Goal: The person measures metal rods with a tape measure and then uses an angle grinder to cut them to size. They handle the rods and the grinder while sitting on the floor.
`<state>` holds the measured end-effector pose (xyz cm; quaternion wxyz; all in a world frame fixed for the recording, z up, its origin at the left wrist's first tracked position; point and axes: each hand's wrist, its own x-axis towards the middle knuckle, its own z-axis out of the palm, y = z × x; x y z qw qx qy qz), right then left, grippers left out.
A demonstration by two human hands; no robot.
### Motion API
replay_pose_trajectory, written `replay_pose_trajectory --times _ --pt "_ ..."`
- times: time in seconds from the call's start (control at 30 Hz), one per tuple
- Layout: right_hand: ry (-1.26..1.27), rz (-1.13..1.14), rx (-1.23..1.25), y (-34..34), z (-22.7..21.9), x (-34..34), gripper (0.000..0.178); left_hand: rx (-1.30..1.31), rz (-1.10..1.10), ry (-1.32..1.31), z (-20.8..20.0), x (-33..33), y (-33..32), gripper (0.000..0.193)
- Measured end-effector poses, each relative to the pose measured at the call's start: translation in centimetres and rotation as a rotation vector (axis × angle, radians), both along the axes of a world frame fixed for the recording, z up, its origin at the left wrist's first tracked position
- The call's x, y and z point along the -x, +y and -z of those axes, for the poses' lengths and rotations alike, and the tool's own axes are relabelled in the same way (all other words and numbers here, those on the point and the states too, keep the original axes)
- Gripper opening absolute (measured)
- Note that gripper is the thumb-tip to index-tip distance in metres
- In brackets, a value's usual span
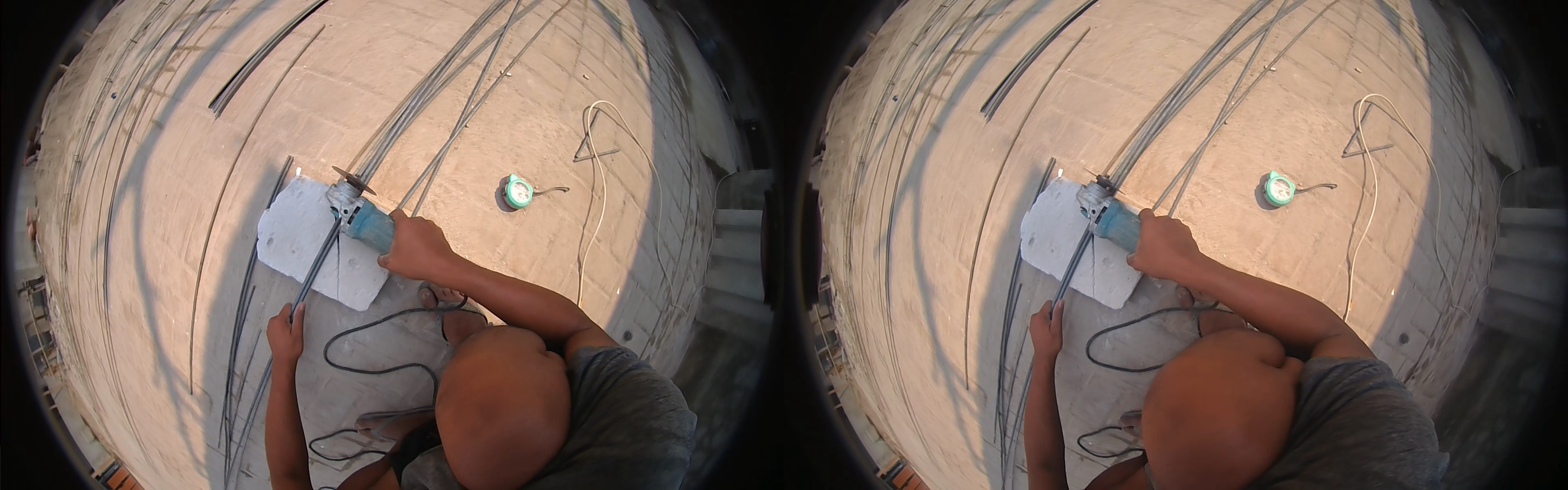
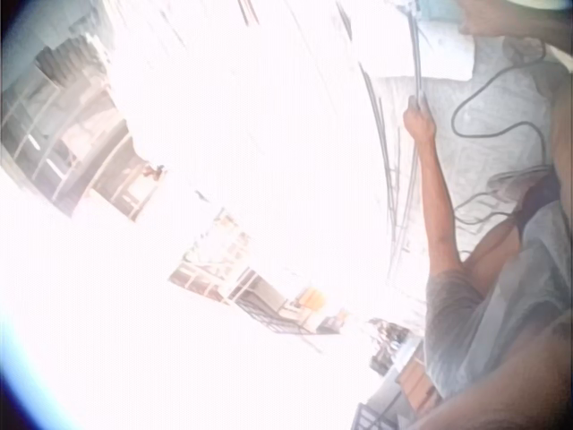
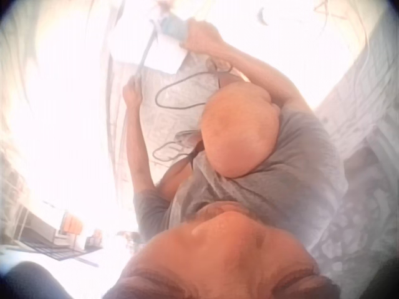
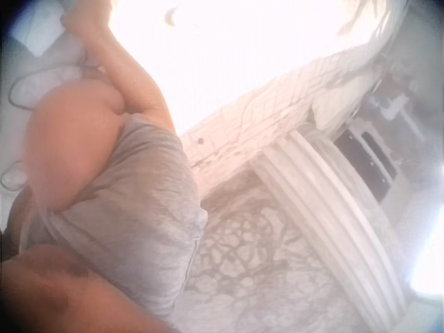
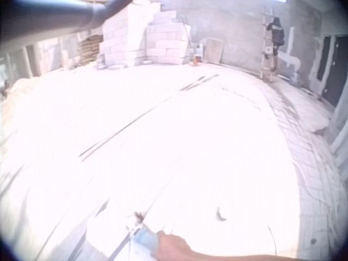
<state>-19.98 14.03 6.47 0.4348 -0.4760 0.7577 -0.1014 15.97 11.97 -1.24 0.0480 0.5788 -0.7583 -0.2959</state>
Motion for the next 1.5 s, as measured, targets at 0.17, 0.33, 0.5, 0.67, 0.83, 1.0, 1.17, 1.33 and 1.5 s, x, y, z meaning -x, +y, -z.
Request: replay_pose_trajectory --times 0.17,0.33,0.5,0.67,0.83,1.0,1.17,1.33,1.5 --pt "0.004 -0.008 0.002 -0.1 0.3 0.0 0.061 -0.003 -0.011 -0.017 -0.1 0.1 0.0 0.055" --pt "0.021 -0.016 0.012 -0.2 0.2 -0.1 0.061 -0.009 -0.037 -0.029 0.1 0.0 0.1 0.054" --pt "0.031 -0.019 0.011 -0.3 0.1 -0.2 0.06 0.018 -0.028 -0.042 0.1 0.0 0.2 0.053" --pt "0.028 -0.026 0.007 -0.4 0.0 -0.2 0.06 0.019 -0.038 -0.054 -0.1 0.2 0.3 0.053" --pt "0.046 -0.029 0.016 -0.5 0.2 -0.2 0.06 0.036 -0.028 -0.055 -0.1 0.1 0.3 0.053" --pt "0.052 -0.035 0.001 -0.8 -0.3 -0.3 0.059 0.05 -0.026 -0.06 0.2 0.0 0.3 0.053" --pt "0.043 -0.031 0.007 -0.8 -0.1 -0.2 0.058 0.064 -0.033 -0.06 0.0 0.3 0.5 0.053" --pt "0.053 -0.041 0.011 -1.0 -0.1 -0.3 0.059 0.068 -0.031 -0.078 0.2 0.1 0.5 0.052" --pt "0.07 -0.056 0.016 -1.3 -0.1 -0.2 0.059 0.09 -0.024 -0.071 0.0 0.2 0.6 0.053"
